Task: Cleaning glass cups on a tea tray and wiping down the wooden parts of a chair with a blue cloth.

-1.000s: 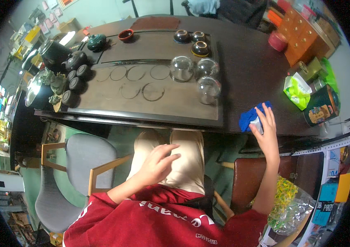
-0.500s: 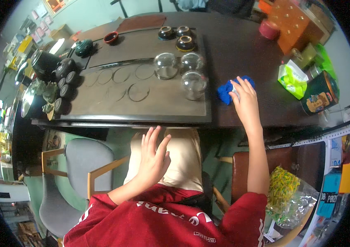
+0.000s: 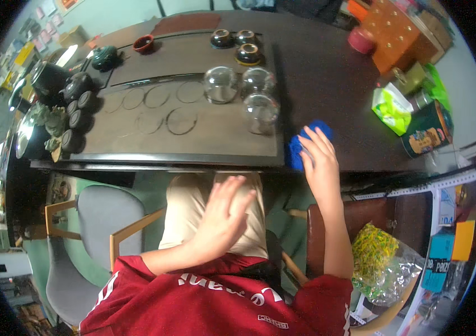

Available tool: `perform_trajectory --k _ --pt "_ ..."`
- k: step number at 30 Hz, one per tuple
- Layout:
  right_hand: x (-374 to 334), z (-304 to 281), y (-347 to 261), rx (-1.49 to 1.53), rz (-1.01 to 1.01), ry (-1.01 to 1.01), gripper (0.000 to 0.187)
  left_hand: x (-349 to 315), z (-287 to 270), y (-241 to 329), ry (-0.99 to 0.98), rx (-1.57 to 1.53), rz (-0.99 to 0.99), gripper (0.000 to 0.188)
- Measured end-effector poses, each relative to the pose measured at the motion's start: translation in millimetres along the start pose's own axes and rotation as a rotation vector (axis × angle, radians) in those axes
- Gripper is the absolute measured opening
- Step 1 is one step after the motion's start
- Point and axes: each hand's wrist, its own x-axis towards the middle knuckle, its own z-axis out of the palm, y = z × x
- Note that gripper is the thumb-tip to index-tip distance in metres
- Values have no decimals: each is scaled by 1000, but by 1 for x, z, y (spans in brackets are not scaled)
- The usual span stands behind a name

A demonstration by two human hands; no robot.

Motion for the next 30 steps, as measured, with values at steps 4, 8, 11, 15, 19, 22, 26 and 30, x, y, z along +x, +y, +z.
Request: perform_trajectory --k 4,8,11,15,19,22,26,30 --pt "35 11 27 95 -48 -19 27 45 23 32 22 -5 281 61" --pt "53 13 48 123 -55 -43 26 68 67 40 -5 383 227 53" --pt "42 4 52 161 -113 -103 25 70 78 36 -39 548 192 50" --pt "13 -12 35 130 -69 -95 26 74 80 42 -60 646 191 52" --pt "23 -3 41 130 -64 -67 25 76 89 46 -22 770 186 51" --pt "56 22 55 159 -67 -20 23 77 94 40 -22 823 211 50" --pt "111 54 75 149 -74 87 22 74 105 36 10 968 245 50" --pt "127 57 75 98 -66 142 21 79 106 42 12 953 228 47"
